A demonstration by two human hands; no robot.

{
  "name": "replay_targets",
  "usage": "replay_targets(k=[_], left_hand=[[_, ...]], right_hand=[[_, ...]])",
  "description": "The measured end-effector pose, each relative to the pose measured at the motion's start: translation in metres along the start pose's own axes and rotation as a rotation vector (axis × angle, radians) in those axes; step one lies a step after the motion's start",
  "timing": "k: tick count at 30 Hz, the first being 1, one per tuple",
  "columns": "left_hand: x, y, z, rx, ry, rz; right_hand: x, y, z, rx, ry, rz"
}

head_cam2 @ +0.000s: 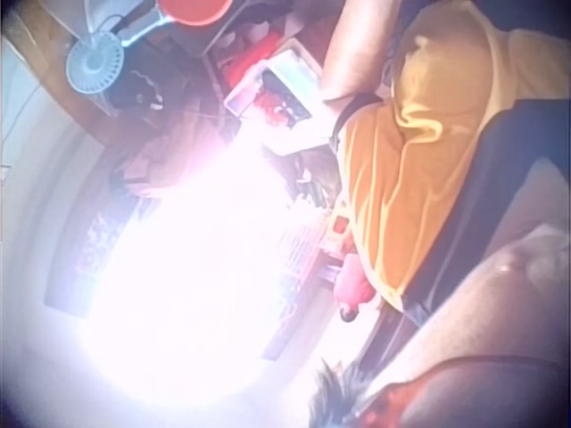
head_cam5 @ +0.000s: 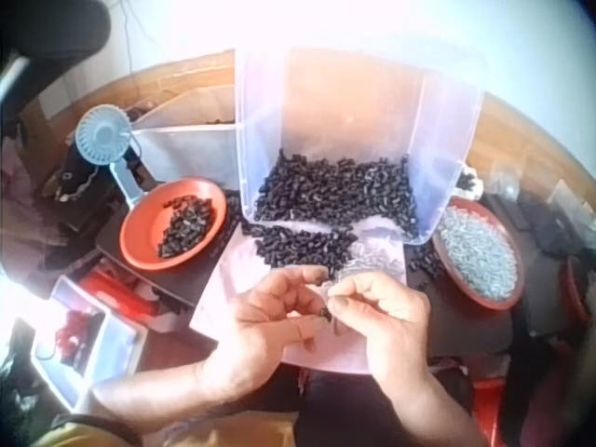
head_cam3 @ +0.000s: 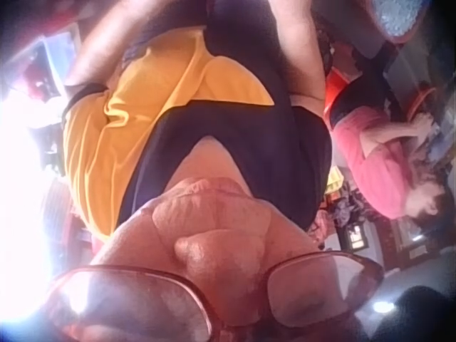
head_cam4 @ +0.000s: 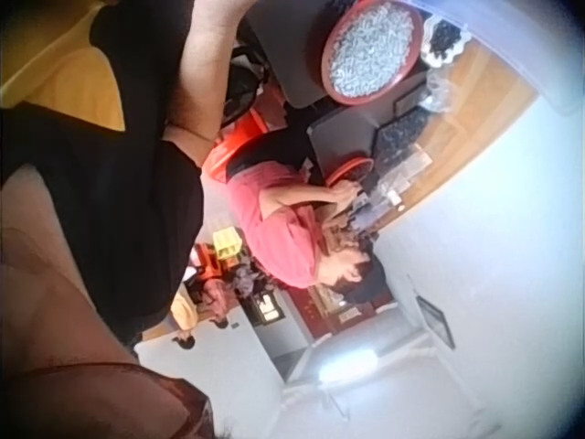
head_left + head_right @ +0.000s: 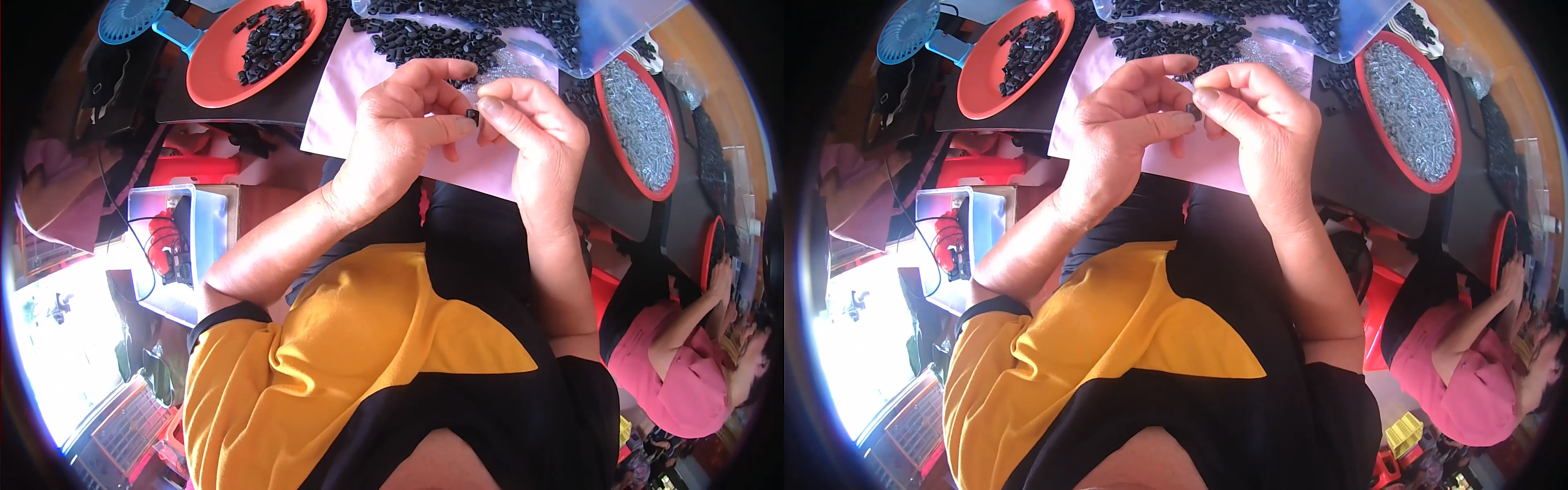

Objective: The person assembles small hardware parts by picking up black plastic components and silver screws and inserting the screws into the plastic pieces by hand.

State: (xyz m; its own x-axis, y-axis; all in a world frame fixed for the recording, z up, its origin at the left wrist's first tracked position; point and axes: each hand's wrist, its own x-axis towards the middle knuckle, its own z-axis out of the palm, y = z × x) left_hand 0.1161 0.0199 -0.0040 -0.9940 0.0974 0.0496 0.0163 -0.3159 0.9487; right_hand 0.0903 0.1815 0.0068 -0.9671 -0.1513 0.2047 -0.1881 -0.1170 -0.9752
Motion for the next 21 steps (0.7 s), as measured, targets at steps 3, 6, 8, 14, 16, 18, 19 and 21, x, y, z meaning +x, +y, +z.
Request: replay_targets(k=[3, 6, 8, 14, 16, 18, 19, 21], left_hand=[[0.002, 0.008, -0.002, 0.044, -0.046, -0.013], [0.003, 0.009, -0.005, 0.053, -0.068, -0.036], [0.004, 0.013, -0.009, 0.012, -0.081, -0.071], [0.004, 0.014, -0.016, -0.149, -0.067, -0.179], [0.001, 0.014, -0.016, -0.181, -0.044, -0.205], [-0.003, 0.013, -0.016, -0.249, -0.023, -0.249], [-0.004, 0.013, -0.015, -0.251, -0.024, -0.247], [-0.007, 0.013, -0.012, -0.295, 0.051, -0.250]], right_hand=[[0.006, -0.004, -0.003, -0.051, -0.075, 0.107], [0.009, -0.004, -0.008, -0.031, -0.120, 0.213], [0.009, -0.005, -0.008, 0.024, -0.179, 0.298], [-0.009, 0.000, 0.001, -0.383, -0.220, -0.167], [-0.008, 0.005, -0.001, -0.414, -0.249, -0.261], [-0.006, 0.004, -0.003, -0.445, -0.276, -0.356], [-0.005, 0.000, -0.003, -0.459, -0.307, -0.368], [-0.004, -0.002, -0.003, -0.474, -0.339, -0.381]])
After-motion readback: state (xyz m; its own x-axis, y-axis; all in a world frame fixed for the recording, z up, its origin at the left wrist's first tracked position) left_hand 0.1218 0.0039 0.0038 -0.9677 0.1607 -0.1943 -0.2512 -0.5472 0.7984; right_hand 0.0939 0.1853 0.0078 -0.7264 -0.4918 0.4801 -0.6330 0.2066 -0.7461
